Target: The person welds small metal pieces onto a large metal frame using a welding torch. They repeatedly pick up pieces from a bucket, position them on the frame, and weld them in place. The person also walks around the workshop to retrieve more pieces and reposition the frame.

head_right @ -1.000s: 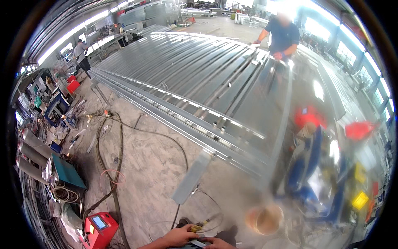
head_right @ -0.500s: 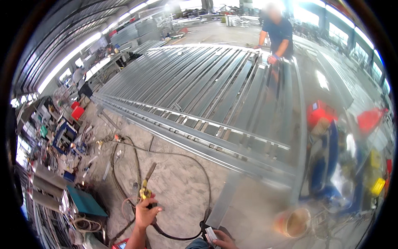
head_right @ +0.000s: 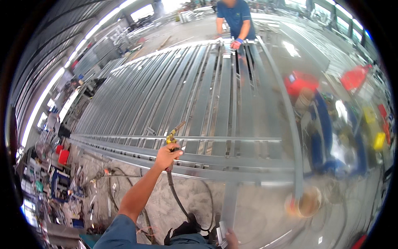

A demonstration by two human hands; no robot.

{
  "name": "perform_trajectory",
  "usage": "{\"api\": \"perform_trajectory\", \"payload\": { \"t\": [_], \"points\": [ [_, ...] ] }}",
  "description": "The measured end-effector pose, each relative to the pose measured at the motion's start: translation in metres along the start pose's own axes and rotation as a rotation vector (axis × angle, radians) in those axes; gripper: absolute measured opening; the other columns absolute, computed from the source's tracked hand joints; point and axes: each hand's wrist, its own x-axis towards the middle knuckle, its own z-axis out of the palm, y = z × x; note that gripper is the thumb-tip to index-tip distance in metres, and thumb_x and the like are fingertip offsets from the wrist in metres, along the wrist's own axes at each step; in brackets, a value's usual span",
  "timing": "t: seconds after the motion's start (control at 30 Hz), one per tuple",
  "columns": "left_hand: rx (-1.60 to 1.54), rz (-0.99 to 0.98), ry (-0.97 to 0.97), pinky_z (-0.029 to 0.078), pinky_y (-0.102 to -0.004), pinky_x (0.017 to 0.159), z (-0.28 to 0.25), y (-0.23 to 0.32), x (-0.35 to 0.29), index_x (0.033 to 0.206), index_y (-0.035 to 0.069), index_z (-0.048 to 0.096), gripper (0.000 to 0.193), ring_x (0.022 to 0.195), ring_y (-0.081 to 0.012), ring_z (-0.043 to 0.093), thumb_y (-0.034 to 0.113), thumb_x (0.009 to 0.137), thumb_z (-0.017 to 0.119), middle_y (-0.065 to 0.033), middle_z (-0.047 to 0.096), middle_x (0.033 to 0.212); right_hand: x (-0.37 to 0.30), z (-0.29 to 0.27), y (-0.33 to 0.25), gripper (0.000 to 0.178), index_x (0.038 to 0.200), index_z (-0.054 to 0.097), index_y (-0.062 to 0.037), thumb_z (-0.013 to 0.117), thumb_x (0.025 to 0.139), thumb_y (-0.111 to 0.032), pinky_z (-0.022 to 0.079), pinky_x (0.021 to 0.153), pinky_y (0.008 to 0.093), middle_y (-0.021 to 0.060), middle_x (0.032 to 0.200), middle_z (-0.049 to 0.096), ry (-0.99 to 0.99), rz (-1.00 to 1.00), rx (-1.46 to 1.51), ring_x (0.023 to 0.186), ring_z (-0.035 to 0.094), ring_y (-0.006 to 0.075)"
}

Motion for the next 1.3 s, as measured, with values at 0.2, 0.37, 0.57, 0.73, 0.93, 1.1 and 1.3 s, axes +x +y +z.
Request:
{"api": "perform_trajectory", "payload": {
  "t": [0.2, 0.37, 0.57, 0.73, 0.93, 1.1, 1.3],
  "points": [
    [0.193, 0.065, -0.052, 0.054, -0.0324, 0.072, 0.022, -0.059, 0.082, 0.104, 0.005, 0.072, 0.036, 0.079, -0.0153, 0.069, 0.021, 0.078, 0.091, -0.0072, 0.074, 0.087, 0.037, 0.061, 0.007, 0.066, 0.137, 0.049, 0.0006, 0.067, 0.091, -0.043, 0.058, 0.057, 0.0345, 0.0158, 0.092, 0.068, 0.14, -0.234, -0.137, 0.065, 0.068, 0.023],
    [0.267, 0.138, -0.173, 0.055, -0.0427, 0.076, 0.033, -0.077, 0.109, 0.101, 0.007, 0.071, 0.035, 0.087, -0.0327, 0.071, 0.019, 0.073, 0.089, -0.0173, 0.071, 0.098, 0.109, 0.07, 0.042, 0.063, 0.14, 0.051, 0.0026, 0.068, 0.093, -0.035, 0.054, 0.076, 0.0358, 0.0147, 0.112, 0.064, 0.396, -0.472, -0.388, 0.093, 0.064, 0.0233],
    [0.285, 0.272, -0.265, 0.055, -0.0483, 0.078, 0.008, -0.103, 0.082, 0.099, 0.008, 0.07, 0.032, 0.092, -0.0408, 0.068, 0.015, 0.073, 0.088, -0.0197, 0.066, 0.108, 0.219, 0.201, -0.051, 0.059, 0.141, 0.057, -0.003, 0.071, 0.092, -0.034, 0.048, 0.105, 0.0436, 0.0262, 0.141, 0.06, 0.55, -0.517, -0.807, 0.128, 0.06, 0.0408],
    [0.2, 0.274, -0.26, 0.055, -0.0482, 0.079, -0.023, -0.105, 0.075, 0.097, 0.009, 0.07, 0.029, 0.096, -0.0418, 0.067, 0.013, 0.074, 0.087, -0.0183, 0.064, 0.11, 0.317, 0.243, -0.111, 0.054, 0.132, 0.06, -0.0101, 0.069, 0.088, -0.041, 0.053, 0.094, 0.0527, 0.0246, 0.127, 0.066, 0.829, -0.281, -1.654, 0.113, 0.066, 0.044],
    [0.049, 0.277, -0.239, 0.055, -0.046, 0.079, -0.069, -0.12, 0.066, 0.095, 0.01, 0.071, 0.026, 0.095, -0.0399, 0.066, 0.012, 0.074, 0.087, -0.0173, 0.064, 0.108, 0.389, 0.222, -0.125, 0.044, 0.12, 0.058, -0.0113, 0.067, 0.09, -0.042, 0.055, 0.091, 0.054, 0.0206, 0.114, 0.068, 0.94, -0.087, -1.995, 0.109, 0.067, 0.0425],
    [0.042, 0.278, -0.196, 0.055, -0.0454, 0.08, -0.098, -0.131, 0.071, 0.095, 0.009, 0.072, 0.025, 0.095, -0.0403, 0.065, 0.011, 0.075, 0.087, -0.0179, 0.064, 0.108, 0.397, 0.235, -0.127, 0.051, 0.129, 0.059, -0.0125, 0.068, 0.09, -0.044, 0.056, 0.091, 0.0533, 0.0216, 0.117, 0.068, 0.874, 0.019, -2.117, 0.106, 0.069, 0.0425],
    [-0.013, 0.262, -0.199, 0.055, -0.0453, 0.078, -0.106, -0.137, 0.086, 0.095, 0.009, 0.071, 0.026, 0.094, -0.0407, 0.066, 0.011, 0.075, 0.087, -0.0189, 0.063, 0.108, 0.392, 0.247, -0.123, 0.068, 0.149, 0.043, -0.0155, 0.068, 0.091, -0.042, 0.057, 0.089, 0.0546, 0.022, 0.121, 0.066, 1.016, 0.029, -2.12, 0.104, 0.07, 0.0435]
  ]
}}
